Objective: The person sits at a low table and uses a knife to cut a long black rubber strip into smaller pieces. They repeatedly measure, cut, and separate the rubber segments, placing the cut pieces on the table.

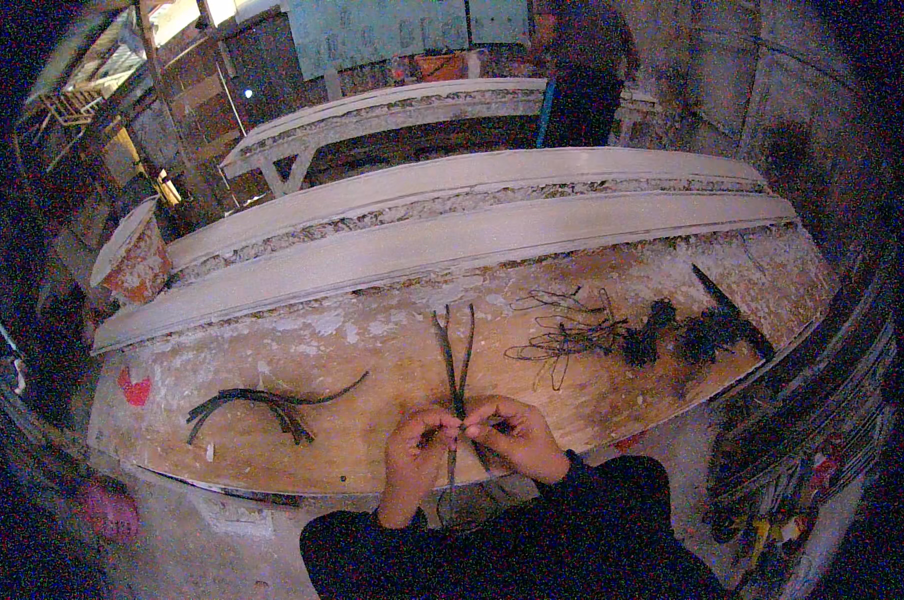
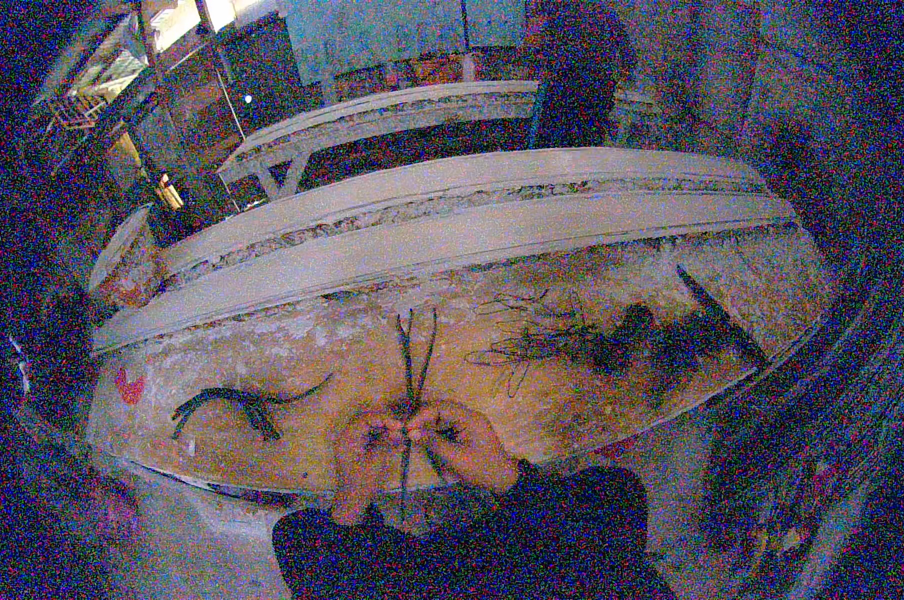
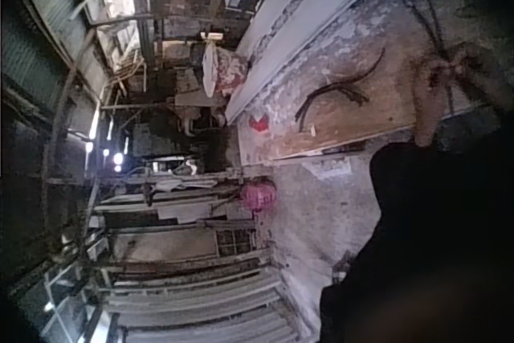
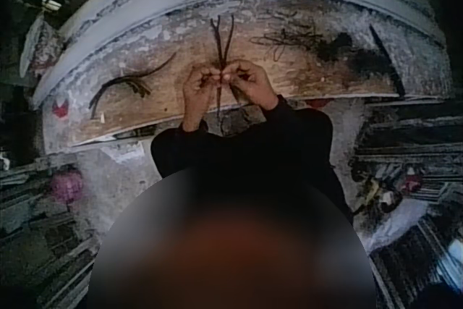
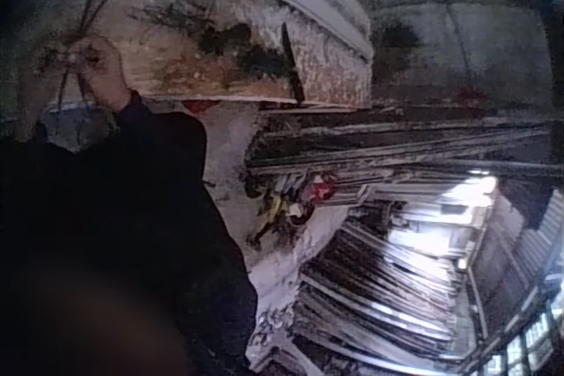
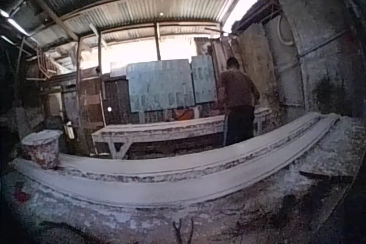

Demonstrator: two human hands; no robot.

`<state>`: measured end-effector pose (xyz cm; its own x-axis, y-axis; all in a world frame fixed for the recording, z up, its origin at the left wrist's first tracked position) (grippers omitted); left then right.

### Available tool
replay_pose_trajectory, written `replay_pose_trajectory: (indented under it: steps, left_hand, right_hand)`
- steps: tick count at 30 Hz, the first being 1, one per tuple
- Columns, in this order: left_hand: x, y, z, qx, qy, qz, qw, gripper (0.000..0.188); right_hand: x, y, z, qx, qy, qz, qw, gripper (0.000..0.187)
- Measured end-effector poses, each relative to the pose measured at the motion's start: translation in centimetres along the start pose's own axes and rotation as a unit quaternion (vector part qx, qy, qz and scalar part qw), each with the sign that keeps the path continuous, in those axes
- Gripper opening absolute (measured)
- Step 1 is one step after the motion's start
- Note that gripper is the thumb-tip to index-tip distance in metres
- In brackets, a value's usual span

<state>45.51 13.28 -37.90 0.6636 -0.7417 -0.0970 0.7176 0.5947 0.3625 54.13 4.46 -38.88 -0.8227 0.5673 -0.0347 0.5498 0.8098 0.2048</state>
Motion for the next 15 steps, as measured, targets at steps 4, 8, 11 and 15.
replay_pose_trajectory:
  steps: [4,8,11,15]
  left_hand:
    - [-0.2,0.0,0.5,0.013,0.035,0.013,0.999,0.006]
    - [-0.3,-0.1,1.1,0.028,0.043,0.03,0.998,0.008]
    - [-0.3,-0.2,1.1,0.016,0.023,0.034,0.999,0.008]
    - [-0.5,-0.3,0.5,-0.009,-0.006,0.035,0.999,0.008]
  right_hand:
    - [0.0,0.0,0.4,0.016,0.032,0.006,0.999,0.01]
    - [-0.2,-0.1,0.9,0.042,0.024,0.018,0.999,0.009]
    - [-0.2,-0.1,0.5,0.024,0.036,0.027,0.999,0.009]
    - [-0.4,-0.1,0.4,0.019,0.012,0.042,0.999,0.01]
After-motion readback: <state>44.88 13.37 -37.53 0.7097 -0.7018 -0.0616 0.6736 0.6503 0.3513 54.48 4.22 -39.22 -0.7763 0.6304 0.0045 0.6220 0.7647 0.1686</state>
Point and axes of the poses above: each hand's wrist, its own y-axis towards the middle knuckle, its own x-axis out of the palm, z = x × y, the point moved 9 cm from there along y, towards the middle knuckle, and after that the axes turned 3 degrees about z, right-handed, at the moved point
